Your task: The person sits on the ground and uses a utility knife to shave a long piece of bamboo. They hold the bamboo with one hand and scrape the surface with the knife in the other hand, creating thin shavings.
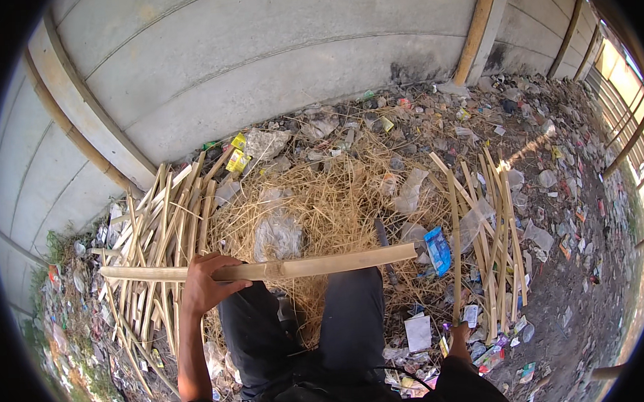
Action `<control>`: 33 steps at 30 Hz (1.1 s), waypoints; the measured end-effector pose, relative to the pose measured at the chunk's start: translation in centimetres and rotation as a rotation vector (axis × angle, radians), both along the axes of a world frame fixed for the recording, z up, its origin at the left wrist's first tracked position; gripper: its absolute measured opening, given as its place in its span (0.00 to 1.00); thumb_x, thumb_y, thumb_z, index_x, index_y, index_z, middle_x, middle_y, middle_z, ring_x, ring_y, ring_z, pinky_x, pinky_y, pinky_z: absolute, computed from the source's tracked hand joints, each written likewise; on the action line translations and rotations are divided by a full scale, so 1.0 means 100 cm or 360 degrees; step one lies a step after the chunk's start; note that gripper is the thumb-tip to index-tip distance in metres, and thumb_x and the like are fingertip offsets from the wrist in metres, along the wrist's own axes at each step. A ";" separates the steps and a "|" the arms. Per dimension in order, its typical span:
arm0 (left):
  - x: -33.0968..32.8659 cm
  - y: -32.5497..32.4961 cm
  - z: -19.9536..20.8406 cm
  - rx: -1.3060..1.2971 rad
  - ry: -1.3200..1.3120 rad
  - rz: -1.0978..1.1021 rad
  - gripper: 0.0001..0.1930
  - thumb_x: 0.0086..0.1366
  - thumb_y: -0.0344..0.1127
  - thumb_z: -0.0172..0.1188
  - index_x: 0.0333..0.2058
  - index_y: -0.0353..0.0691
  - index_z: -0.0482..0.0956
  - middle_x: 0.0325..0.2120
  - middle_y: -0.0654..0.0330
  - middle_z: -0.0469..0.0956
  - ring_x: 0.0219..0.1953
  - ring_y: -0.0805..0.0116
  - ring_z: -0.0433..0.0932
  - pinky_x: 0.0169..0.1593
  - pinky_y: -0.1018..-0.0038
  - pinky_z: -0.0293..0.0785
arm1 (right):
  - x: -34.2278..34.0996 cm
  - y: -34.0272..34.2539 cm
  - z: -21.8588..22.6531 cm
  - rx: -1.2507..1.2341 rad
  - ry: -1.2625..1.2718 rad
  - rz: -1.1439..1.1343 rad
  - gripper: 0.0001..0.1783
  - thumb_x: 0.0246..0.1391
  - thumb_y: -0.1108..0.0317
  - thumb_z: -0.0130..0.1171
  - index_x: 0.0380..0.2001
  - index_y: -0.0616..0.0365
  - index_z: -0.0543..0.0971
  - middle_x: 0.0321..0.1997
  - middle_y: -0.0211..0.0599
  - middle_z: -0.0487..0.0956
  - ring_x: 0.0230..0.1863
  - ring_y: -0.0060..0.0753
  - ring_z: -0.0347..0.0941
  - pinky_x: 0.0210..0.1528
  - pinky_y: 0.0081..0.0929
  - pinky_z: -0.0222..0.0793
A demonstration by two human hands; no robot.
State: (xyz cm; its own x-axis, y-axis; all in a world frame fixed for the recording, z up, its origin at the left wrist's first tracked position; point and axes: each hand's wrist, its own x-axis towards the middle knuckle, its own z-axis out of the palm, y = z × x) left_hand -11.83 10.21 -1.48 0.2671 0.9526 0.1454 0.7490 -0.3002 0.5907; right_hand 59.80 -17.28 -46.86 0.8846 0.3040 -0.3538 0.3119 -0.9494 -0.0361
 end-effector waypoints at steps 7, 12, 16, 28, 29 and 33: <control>0.008 0.035 -0.004 0.0290 0.0237 -0.0016 0.22 0.49 0.41 0.87 0.41 0.40 0.90 0.37 0.57 0.89 0.37 0.52 0.87 0.50 0.59 0.77 | -0.080 0.013 0.078 0.0500 -0.0095 0.0340 0.29 0.55 0.55 0.66 0.58 0.51 0.73 0.38 0.62 0.88 0.44 0.71 0.86 0.46 0.65 0.77; 0.056 0.105 -0.024 0.0398 0.0450 -0.0324 0.20 0.55 0.50 0.82 0.43 0.46 0.91 0.34 0.61 0.88 0.41 0.58 0.86 0.58 0.60 0.72 | -0.091 -0.028 0.092 0.1224 0.0250 0.0564 0.25 0.63 0.67 0.56 0.63 0.58 0.77 0.31 0.54 0.86 0.32 0.57 0.87 0.38 0.51 0.79; 0.126 0.154 -0.040 0.0498 0.0860 -0.0689 0.23 0.60 0.58 0.76 0.49 0.54 0.90 0.43 0.65 0.88 0.50 0.63 0.85 0.65 0.58 0.69 | -0.128 -0.040 0.133 0.1356 0.0346 0.0411 0.33 0.62 0.72 0.54 0.71 0.65 0.72 0.30 0.48 0.87 0.29 0.45 0.86 0.33 0.42 0.80; 0.304 0.178 -0.131 0.0277 0.1156 -0.1464 0.28 0.59 0.54 0.77 0.58 0.64 0.86 0.64 0.64 0.81 0.72 0.62 0.73 0.83 0.48 0.48 | -0.173 0.002 0.289 0.1670 0.0305 0.0647 0.53 0.56 0.83 0.48 0.85 0.53 0.50 0.72 0.61 0.76 0.35 0.42 0.83 0.39 0.38 0.78; 0.307 0.174 -0.134 0.0341 0.0963 -0.1466 0.28 0.60 0.51 0.77 0.60 0.62 0.85 0.61 0.64 0.82 0.70 0.61 0.74 0.82 0.48 0.51 | -0.179 0.012 0.297 0.1791 0.0185 0.0803 0.52 0.55 0.84 0.47 0.85 0.54 0.50 0.75 0.58 0.74 0.34 0.36 0.82 0.37 0.33 0.78; 0.314 0.148 -0.125 0.0094 0.0164 -0.1361 0.29 0.70 0.49 0.71 0.68 0.55 0.79 0.60 0.58 0.81 0.67 0.56 0.77 0.78 0.49 0.61 | -0.198 0.042 0.330 0.1909 0.0342 0.0933 0.54 0.53 0.86 0.45 0.85 0.59 0.47 0.84 0.55 0.62 0.36 0.31 0.82 0.37 0.31 0.80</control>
State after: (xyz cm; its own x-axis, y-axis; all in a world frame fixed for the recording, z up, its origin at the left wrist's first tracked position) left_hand 19.57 25.05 -13.95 0.9037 0.4099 0.1239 0.3007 -0.8134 0.4979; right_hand 40.02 -13.06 -13.91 0.4805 0.8311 0.2800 0.5404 -0.0291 -0.8409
